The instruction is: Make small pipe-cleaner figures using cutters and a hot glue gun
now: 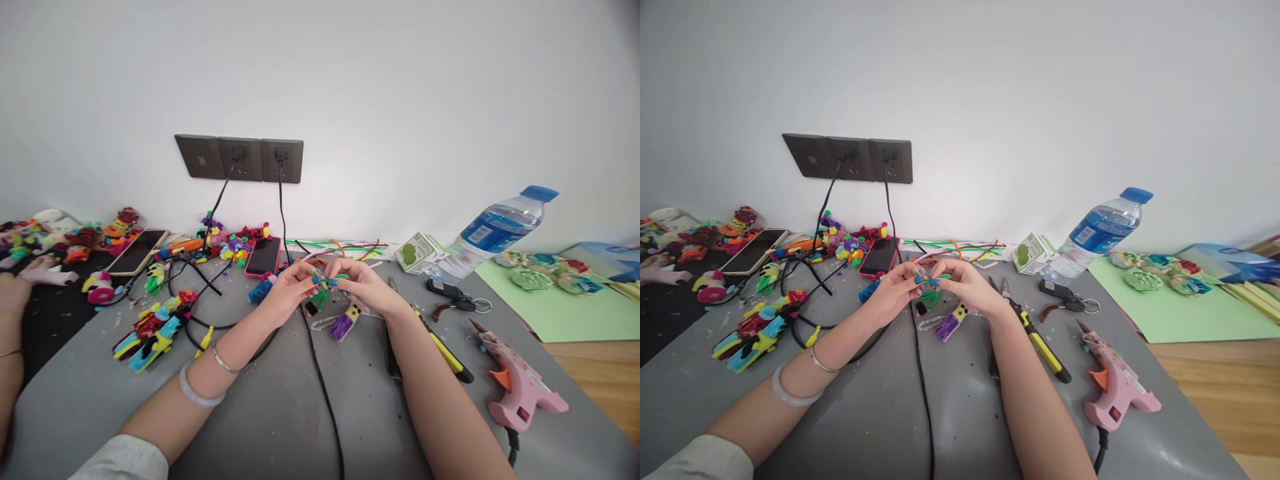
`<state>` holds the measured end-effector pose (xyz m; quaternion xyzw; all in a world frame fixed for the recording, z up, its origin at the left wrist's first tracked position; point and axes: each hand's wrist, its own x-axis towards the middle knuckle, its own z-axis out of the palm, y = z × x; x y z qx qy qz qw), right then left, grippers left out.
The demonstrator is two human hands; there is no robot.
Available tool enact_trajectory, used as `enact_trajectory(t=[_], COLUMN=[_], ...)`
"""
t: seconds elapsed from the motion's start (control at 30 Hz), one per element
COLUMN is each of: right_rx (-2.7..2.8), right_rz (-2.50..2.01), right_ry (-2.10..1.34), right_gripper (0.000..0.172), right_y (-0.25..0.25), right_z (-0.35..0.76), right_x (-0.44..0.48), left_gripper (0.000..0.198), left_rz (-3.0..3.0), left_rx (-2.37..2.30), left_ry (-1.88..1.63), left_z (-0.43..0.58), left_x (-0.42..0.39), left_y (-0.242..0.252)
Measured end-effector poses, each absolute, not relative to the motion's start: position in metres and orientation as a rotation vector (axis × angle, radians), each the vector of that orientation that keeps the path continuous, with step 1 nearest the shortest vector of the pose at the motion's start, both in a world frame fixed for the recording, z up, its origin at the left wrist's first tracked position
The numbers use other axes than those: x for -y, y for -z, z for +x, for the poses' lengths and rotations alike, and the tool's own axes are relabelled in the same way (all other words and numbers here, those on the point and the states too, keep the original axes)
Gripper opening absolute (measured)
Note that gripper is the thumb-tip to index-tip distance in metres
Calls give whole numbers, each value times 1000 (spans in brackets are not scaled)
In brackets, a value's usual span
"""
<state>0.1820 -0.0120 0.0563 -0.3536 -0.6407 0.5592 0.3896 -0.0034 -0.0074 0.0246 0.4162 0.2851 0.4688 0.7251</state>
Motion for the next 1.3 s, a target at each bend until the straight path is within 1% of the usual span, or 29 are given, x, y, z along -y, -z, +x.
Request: enact_trajectory(t=[0.17, 0.7, 0.9, 1.13, 1.3], right_rx=[1627, 1564, 1584, 1618, 1643], right_rz=[-867, -894, -885, -835, -914], right_ry=[-1505, -1451, -1492, -1588, -1532], right_gripper=[24, 23, 23, 23, 20], right_y=[-62, -60, -53, -57, -56], right_z=[180, 177, 180, 181, 183], right_x=[15, 15, 11, 12, 12], left_gripper=[33, 39, 55, 49, 46], left_rz=[961, 1024, 994, 1037, 1081], left_rx=[-592, -655, -670, -617, -678], left_ry=[-1040, -889, -783, -671, -712], left_z=[-4, -5, -7, -10, -10], left_x=[9, 7, 5, 7, 6], left_y=[-25, -33, -28, -29, -27])
